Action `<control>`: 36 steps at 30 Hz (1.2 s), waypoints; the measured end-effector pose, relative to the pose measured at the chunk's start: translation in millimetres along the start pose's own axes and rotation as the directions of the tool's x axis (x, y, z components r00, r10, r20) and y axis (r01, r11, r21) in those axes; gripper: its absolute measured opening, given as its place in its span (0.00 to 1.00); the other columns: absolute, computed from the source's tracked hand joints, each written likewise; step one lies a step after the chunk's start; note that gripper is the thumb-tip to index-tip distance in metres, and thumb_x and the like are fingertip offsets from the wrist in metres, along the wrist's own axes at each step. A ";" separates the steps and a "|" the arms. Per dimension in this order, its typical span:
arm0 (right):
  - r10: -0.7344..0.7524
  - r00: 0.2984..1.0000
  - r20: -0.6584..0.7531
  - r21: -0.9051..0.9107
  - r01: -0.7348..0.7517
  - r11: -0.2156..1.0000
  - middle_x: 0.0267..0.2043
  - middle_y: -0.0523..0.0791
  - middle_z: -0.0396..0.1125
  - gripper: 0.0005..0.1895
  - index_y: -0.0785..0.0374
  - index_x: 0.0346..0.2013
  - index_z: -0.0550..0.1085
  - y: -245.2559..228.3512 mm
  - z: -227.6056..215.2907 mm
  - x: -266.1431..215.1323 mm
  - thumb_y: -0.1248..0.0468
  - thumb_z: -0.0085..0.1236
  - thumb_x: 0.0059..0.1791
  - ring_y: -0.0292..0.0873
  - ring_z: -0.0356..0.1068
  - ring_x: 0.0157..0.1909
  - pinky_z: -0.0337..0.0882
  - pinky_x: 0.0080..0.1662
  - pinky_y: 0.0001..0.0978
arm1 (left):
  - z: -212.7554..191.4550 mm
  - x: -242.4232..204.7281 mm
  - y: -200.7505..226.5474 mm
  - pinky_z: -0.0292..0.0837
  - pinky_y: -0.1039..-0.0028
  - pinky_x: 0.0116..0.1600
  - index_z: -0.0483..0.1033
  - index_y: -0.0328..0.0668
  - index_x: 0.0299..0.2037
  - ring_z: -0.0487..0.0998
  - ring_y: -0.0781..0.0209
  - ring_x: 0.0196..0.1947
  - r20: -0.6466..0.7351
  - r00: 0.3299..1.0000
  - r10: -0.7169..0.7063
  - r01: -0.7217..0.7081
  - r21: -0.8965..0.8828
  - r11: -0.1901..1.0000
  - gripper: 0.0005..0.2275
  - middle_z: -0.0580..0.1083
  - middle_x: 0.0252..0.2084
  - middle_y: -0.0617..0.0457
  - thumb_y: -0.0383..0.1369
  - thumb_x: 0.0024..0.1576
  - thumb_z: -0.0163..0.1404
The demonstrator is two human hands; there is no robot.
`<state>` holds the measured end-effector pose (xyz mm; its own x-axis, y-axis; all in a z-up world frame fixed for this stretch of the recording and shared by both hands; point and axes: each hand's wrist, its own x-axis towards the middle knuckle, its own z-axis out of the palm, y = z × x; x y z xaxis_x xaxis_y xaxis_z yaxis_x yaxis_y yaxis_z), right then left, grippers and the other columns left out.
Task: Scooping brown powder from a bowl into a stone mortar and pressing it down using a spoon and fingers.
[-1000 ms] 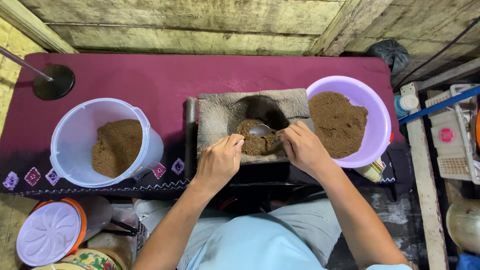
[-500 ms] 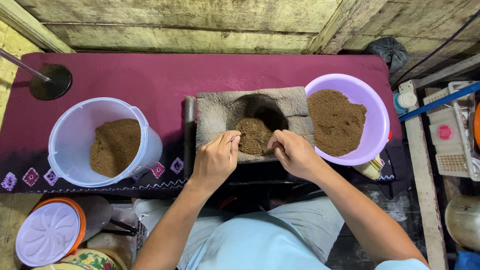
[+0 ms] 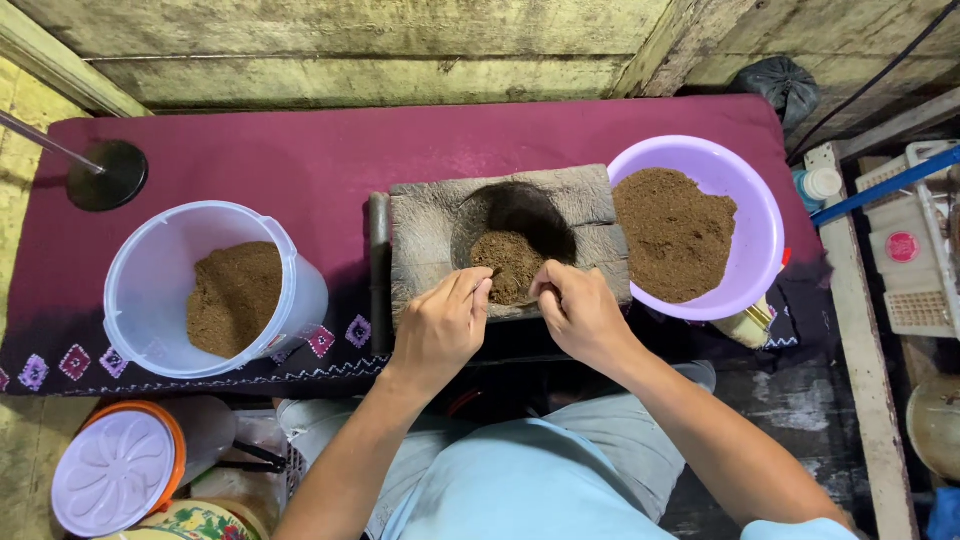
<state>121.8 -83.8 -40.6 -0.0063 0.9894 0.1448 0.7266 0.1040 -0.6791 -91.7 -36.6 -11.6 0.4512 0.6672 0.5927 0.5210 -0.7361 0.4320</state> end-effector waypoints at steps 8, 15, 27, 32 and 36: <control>0.081 0.997 0.004 0.051 -0.081 0.995 0.21 0.50 0.69 0.05 0.52 0.33 0.75 -9.7 -12.8 0.8 0.64 0.51 0.49 0.59 0.72 0.26 0.70 0.32 0.47 | -12.8 11.4 -3.0 0.80 0.72 0.38 0.78 0.45 0.44 0.84 0.55 0.34 -0.024 1.000 0.004 -0.005 -0.045 0.999 0.05 0.79 0.35 0.53 0.32 0.66 0.48; 0.119 0.993 -0.026 0.129 -0.115 0.985 0.12 0.46 0.63 0.07 0.52 0.31 0.76 -6.8 -15.9 -2.3 0.65 0.50 0.49 0.52 0.67 0.17 0.68 0.29 0.38 | -5.0 25.7 -36.1 0.82 0.59 0.37 0.77 0.38 0.48 0.84 0.42 0.32 0.113 0.962 -0.247 0.265 -0.198 0.944 0.06 0.80 0.35 0.40 0.28 0.66 0.47; 0.149 0.981 -0.122 0.228 -0.118 0.967 0.19 0.52 0.67 0.10 0.58 0.34 0.78 7.2 -27.8 3.5 0.71 0.49 0.48 0.47 0.66 0.21 0.68 0.32 0.37 | -16.2 21.1 -38.8 0.64 0.49 0.68 0.67 0.36 0.63 0.69 0.37 0.64 -0.329 0.933 -0.143 0.154 0.007 0.988 0.17 0.62 0.68 0.36 0.26 0.63 0.50; 0.100 0.982 -0.162 0.236 -0.060 0.970 0.21 0.51 0.69 0.11 0.58 0.34 0.79 11.3 -44.4 14.7 0.73 0.48 0.47 0.44 0.66 0.25 0.69 0.33 0.36 | -18.7 21.9 -8.4 0.67 0.52 0.67 0.71 0.36 0.56 0.73 0.42 0.60 -0.251 0.947 -0.200 0.121 -0.298 0.947 0.12 0.67 0.60 0.40 0.28 0.65 0.41; 0.047 0.980 -0.192 0.248 0.002 0.969 0.24 0.50 0.70 0.13 0.62 0.35 0.79 -12.9 -75.8 28.4 0.75 0.46 0.47 0.41 0.66 0.29 0.69 0.35 0.35 | 7.5 25.0 -1.8 0.62 0.48 0.71 0.62 0.30 0.66 0.67 0.33 0.67 0.154 0.853 -0.499 0.411 -0.788 0.459 0.22 0.64 0.65 0.28 0.38 0.67 0.33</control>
<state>164.3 -64.7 26.8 0.1602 0.9554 0.2482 0.5338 0.1276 -0.8359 -75.9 -17.8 -2.7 0.2370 0.9537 0.1852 -0.1461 -0.1535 0.9773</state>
